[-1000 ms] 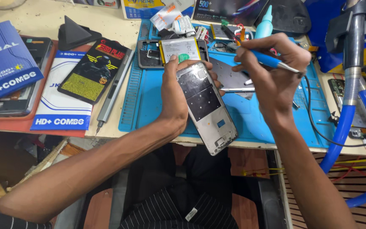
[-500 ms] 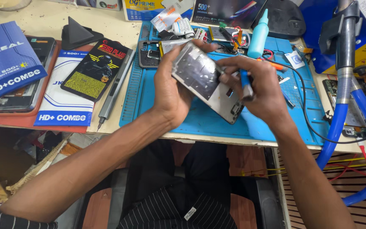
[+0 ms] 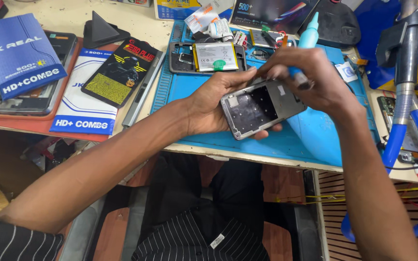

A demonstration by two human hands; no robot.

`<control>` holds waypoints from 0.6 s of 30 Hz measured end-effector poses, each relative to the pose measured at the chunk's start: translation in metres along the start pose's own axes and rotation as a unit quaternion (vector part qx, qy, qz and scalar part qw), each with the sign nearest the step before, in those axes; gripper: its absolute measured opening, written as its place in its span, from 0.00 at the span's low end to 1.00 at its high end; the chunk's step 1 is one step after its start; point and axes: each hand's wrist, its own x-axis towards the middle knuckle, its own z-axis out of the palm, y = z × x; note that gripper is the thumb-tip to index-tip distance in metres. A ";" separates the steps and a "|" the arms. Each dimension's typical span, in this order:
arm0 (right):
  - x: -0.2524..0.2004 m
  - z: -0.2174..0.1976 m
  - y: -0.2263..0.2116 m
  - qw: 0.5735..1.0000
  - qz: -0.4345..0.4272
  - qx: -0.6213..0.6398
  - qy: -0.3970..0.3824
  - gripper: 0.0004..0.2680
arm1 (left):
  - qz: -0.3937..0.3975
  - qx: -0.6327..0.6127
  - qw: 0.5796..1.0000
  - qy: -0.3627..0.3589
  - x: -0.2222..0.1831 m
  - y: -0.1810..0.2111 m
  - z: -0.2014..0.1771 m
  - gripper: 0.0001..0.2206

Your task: The person disassembles a mobile phone by removing the internal frame and cleaning the chassis with a small brush.

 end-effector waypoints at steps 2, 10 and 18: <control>-0.002 0.003 -0.002 0.993 -0.023 -0.016 0.113 0.14 | 0.005 -0.027 1.000 0.012 -0.003 0.002 -0.001 0.32; -0.026 0.028 -0.024 0.859 -0.014 0.454 0.236 0.22 | 0.022 -0.080 0.995 -0.052 -0.005 0.005 0.002 0.32; -0.017 0.058 -0.046 0.921 0.106 0.329 0.181 0.05 | 0.039 -0.075 0.996 -0.030 -0.004 0.000 -0.010 0.33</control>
